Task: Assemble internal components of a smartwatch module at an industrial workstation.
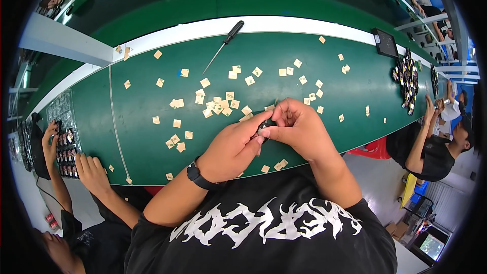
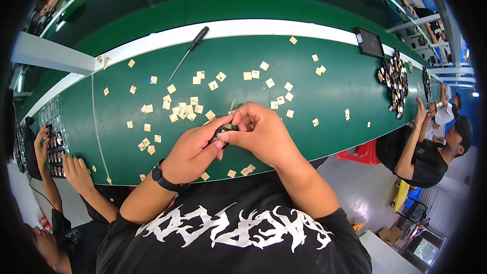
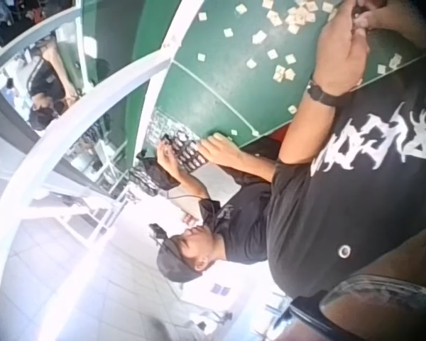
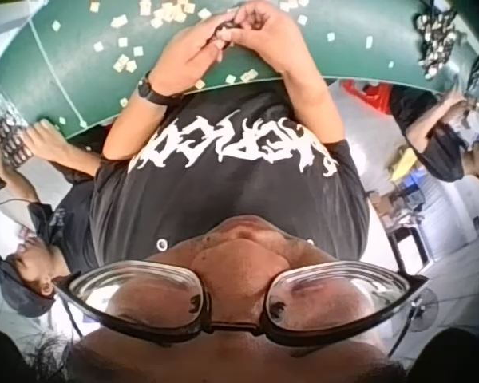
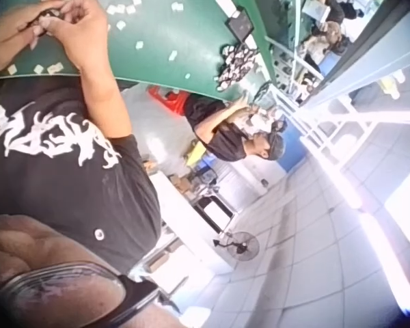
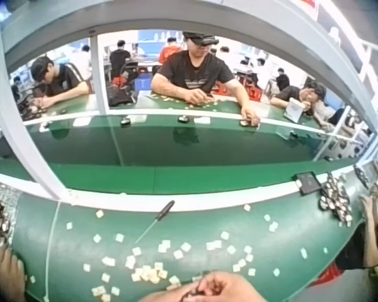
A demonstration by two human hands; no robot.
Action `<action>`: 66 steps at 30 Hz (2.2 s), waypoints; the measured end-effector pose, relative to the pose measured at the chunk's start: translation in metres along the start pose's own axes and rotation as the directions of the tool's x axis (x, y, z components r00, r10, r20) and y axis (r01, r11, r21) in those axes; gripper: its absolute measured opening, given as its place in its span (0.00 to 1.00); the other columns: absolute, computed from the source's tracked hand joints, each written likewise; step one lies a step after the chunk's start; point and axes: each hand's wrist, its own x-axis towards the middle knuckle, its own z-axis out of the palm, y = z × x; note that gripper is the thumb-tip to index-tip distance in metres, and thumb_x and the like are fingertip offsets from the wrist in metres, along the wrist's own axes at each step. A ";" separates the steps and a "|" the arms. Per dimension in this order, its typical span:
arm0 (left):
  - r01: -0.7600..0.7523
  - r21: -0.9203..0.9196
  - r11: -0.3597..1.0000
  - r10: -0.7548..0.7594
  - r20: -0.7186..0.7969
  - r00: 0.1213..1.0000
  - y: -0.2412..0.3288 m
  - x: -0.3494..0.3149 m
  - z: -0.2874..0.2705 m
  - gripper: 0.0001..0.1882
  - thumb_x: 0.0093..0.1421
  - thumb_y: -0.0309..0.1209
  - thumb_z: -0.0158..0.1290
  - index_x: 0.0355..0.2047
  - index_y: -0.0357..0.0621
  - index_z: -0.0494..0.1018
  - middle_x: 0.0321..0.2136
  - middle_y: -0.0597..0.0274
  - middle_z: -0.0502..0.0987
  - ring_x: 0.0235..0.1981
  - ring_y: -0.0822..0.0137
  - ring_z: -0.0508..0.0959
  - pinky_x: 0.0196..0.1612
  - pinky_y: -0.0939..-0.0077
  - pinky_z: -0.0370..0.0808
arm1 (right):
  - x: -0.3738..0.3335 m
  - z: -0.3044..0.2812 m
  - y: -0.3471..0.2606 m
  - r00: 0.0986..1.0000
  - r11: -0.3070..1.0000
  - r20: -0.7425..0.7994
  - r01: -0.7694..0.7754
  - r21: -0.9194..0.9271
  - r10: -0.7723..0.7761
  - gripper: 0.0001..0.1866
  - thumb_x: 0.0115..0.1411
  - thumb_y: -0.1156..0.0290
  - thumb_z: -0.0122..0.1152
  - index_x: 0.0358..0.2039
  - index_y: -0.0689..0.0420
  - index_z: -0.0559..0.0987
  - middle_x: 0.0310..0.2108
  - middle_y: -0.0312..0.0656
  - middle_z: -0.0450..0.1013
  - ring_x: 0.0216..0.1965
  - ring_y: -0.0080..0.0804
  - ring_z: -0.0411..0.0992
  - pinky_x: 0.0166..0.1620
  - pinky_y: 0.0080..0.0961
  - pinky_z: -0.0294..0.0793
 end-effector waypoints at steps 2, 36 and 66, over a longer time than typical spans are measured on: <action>-0.010 -0.017 1.000 0.010 -0.003 1.000 -0.003 -0.001 0.000 0.29 0.67 0.20 0.45 0.69 0.36 0.60 0.32 0.63 0.75 0.29 0.73 0.75 0.37 0.76 0.75 | -0.001 0.000 -0.003 1.000 0.999 -0.002 -0.012 -0.048 0.012 0.13 0.54 0.81 0.74 0.35 0.60 0.76 0.27 0.30 0.71 0.27 0.11 0.66 0.30 0.12 0.66; -0.058 -0.547 0.835 -0.136 -0.308 0.942 0.043 -0.024 0.008 0.29 0.64 0.15 0.42 0.67 0.35 0.58 0.58 0.39 0.72 0.51 0.51 0.82 0.54 0.61 0.81 | -0.006 -0.354 0.024 0.362 0.182 -0.559 -0.696 -0.695 -0.746 0.18 0.67 0.57 0.58 0.48 0.58 0.81 0.46 0.56 0.75 0.45 0.60 0.75 0.48 0.52 0.75; 0.512 0.449 0.732 0.335 -0.892 0.303 -0.006 -0.120 -0.165 0.13 0.71 0.30 0.51 0.50 0.34 0.77 0.33 0.51 0.82 0.33 0.64 0.81 0.39 0.71 0.76 | -0.051 -0.169 -0.011 0.613 -0.128 0.203 0.166 -0.978 -0.763 0.15 0.48 0.81 0.69 0.37 0.58 0.79 0.35 0.45 0.76 0.32 0.44 0.77 0.31 0.36 0.77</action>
